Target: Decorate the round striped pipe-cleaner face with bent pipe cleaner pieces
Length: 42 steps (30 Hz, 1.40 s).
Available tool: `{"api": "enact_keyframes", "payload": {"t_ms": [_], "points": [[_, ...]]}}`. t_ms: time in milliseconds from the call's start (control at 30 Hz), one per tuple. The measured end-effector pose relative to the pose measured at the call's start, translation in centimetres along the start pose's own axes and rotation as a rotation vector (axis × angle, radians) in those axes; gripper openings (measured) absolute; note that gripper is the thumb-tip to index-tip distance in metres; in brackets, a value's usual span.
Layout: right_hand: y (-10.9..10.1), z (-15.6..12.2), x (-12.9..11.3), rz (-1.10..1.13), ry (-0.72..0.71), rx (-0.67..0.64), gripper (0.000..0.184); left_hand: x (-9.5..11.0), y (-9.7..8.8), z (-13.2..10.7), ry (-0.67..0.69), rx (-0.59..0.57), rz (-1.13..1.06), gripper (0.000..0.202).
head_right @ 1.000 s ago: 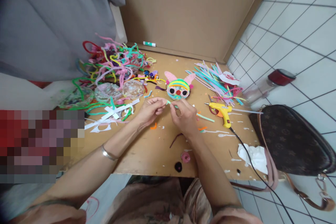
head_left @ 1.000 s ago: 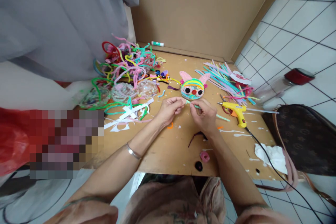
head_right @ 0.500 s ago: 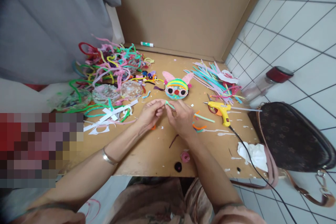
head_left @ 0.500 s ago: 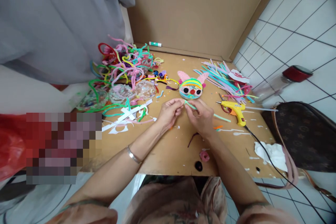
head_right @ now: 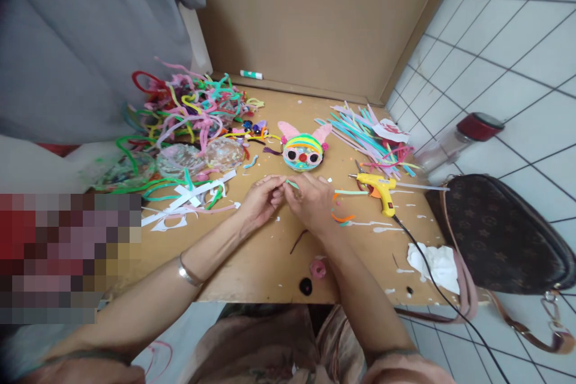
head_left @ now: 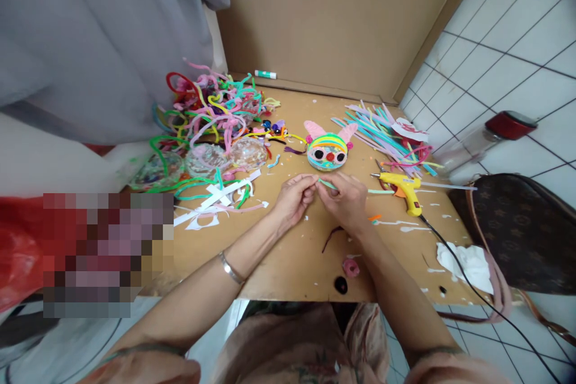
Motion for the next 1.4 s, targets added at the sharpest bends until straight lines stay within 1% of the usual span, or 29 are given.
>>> {"api": "enact_keyframes", "payload": {"t_ms": [133,233,333,400,533,667,733,800,900,1033,1133,1267,1400], "points": [[-0.7,0.3,0.2,0.095,0.041,-0.007,0.008,0.6,-0.1,0.0,0.027,-0.086,0.092,0.03],[-1.2,0.4,0.2,0.173,0.072,-0.016,0.008,1.5,-0.3,0.0,-0.001,-0.157,0.161,0.034],[-1.4,0.6,0.2,0.202,0.064,-0.038,0.008,2.4,-0.6,0.0,-0.034,-0.214,0.253,0.035],[-1.3,0.5,0.2,0.212,0.037,-0.049,0.008,2.8,-0.8,0.1,-0.035,-0.219,0.306,0.035],[-0.9,0.3,0.6,0.214,0.014,-0.105,0.01,3.3,-1.1,0.2,-0.014,-0.182,0.385,0.034],[-0.6,0.0,0.9,0.224,0.008,-0.141,0.011,3.6,-1.4,0.2,-0.052,-0.219,0.455,0.033],[-0.5,0.0,0.9,0.226,0.001,-0.135,0.011,3.5,-1.4,0.2,-0.04,-0.212,0.469,0.034],[-0.4,0.0,0.8,0.213,0.0,-0.105,0.012,3.3,-1.2,0.2,0.006,-0.17,0.438,0.032],[-0.3,0.0,0.6,0.155,0.015,-0.043,0.013,2.4,-0.6,0.1,0.061,-0.088,0.311,0.027],[0.0,-0.2,0.5,0.072,0.025,-0.023,0.012,1.1,0.1,0.0,0.044,-0.022,0.138,0.024],[0.1,-0.3,0.5,0.051,0.034,-0.023,0.013,0.7,0.2,0.0,0.037,-0.017,0.078,0.025],[0.0,-0.2,0.5,0.053,0.046,-0.014,0.012,0.9,0.2,-0.1,-0.005,-0.026,0.047,0.026],[-0.2,-0.1,0.4,0.117,0.06,-0.001,0.013,1.2,0.2,-0.2,-0.048,-0.065,0.044,0.028]]}}
Point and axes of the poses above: each hand's wrist, its own z-axis towards the middle knuckle, its own y-axis out of the palm, x = y × z, the point moved 1 cm from there along z, towards the middle knuckle, and after that the axes turned 8 degrees about -x, right-handed, at the moved point
